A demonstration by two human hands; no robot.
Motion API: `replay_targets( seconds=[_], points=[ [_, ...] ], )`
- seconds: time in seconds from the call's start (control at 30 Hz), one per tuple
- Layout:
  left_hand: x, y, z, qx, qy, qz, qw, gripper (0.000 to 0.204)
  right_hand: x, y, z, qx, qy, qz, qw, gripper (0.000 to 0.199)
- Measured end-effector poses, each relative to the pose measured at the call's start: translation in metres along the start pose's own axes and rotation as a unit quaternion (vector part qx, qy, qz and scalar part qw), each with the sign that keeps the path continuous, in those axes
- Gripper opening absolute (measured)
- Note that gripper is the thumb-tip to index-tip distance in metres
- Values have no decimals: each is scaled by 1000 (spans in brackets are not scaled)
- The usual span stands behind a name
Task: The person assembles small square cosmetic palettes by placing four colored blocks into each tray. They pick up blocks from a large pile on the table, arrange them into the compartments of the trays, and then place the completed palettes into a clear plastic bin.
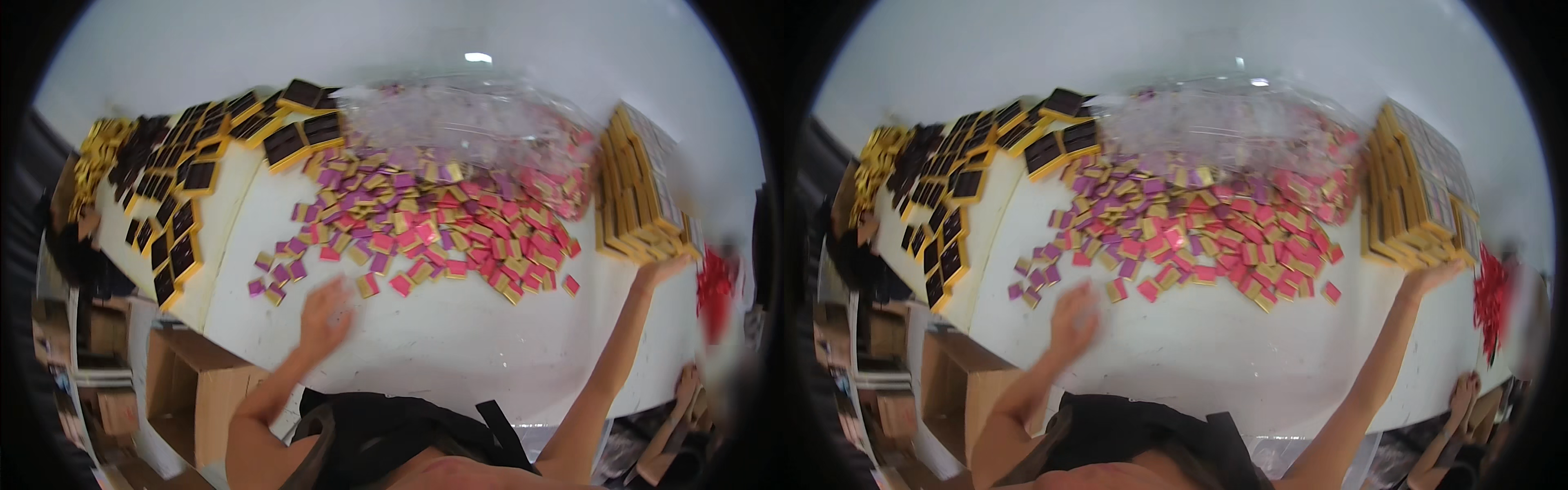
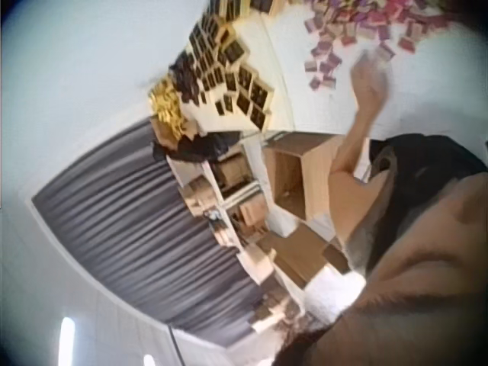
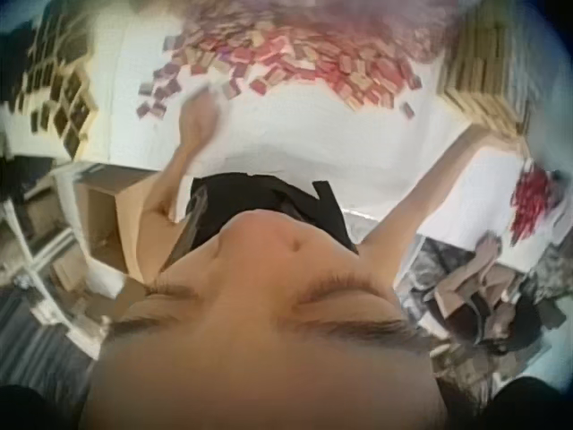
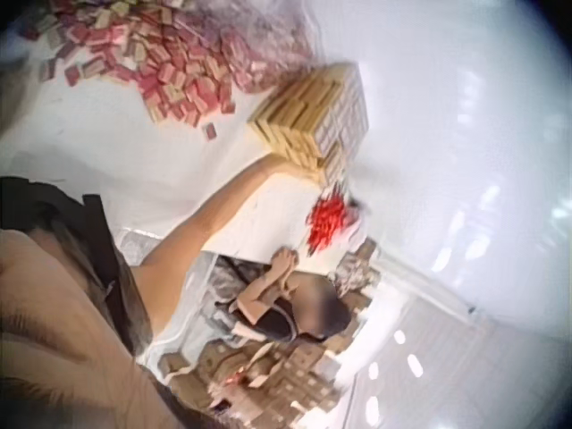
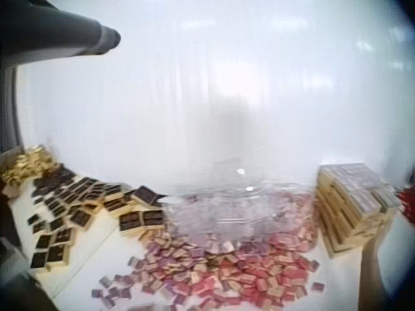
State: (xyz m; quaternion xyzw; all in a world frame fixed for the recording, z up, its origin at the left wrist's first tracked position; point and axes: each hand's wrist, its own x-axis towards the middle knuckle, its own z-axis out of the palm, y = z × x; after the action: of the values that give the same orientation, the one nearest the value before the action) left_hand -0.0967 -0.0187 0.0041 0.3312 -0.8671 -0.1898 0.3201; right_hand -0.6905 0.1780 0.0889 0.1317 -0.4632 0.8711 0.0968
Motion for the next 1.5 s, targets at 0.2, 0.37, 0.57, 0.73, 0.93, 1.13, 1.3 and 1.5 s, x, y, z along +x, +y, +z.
replay_targets(
  seconds=[0.2, 0.37, 0.57, 0.73, 0.93, 1.13, 1.3, 1.5],
  points=[
    [195, -74, 3, 92, 140, 92, 982, 57, -123, 38, 28, -258, -189, -31, 947, 62],
    [236, -174, -14, 337, 172, -13, 925, 58, -243, 30, 42, -418, -504, -159, 739, 69],
    [192, -194, -33, 157, 182, 2, 971, 30, -274, 31, 22, -487, -486, -187, 701, 55],
    [103, -79, -52, -6, 115, 112, 987, 32, -255, 37, -1, -477, -452, -181, 731, 63],
    [-1, -20, -25, -5, -148, 375, 915, 28, -265, 18, 9, -488, -436, -132, 745, 45],
    [-2, 2, -30, -128, -204, 207, 948, 76, -279, 3, 7, -436, -408, -14, 802, 41],
    [9, 2, -21, -173, -288, 127, 933, 109, -333, -38, 39, -313, -485, 88, 812, 39],
    [9, 4, -14, -194, -311, 124, 922, 106, -407, -33, 81, -260, -635, -86, 723, 43]
  ],
)
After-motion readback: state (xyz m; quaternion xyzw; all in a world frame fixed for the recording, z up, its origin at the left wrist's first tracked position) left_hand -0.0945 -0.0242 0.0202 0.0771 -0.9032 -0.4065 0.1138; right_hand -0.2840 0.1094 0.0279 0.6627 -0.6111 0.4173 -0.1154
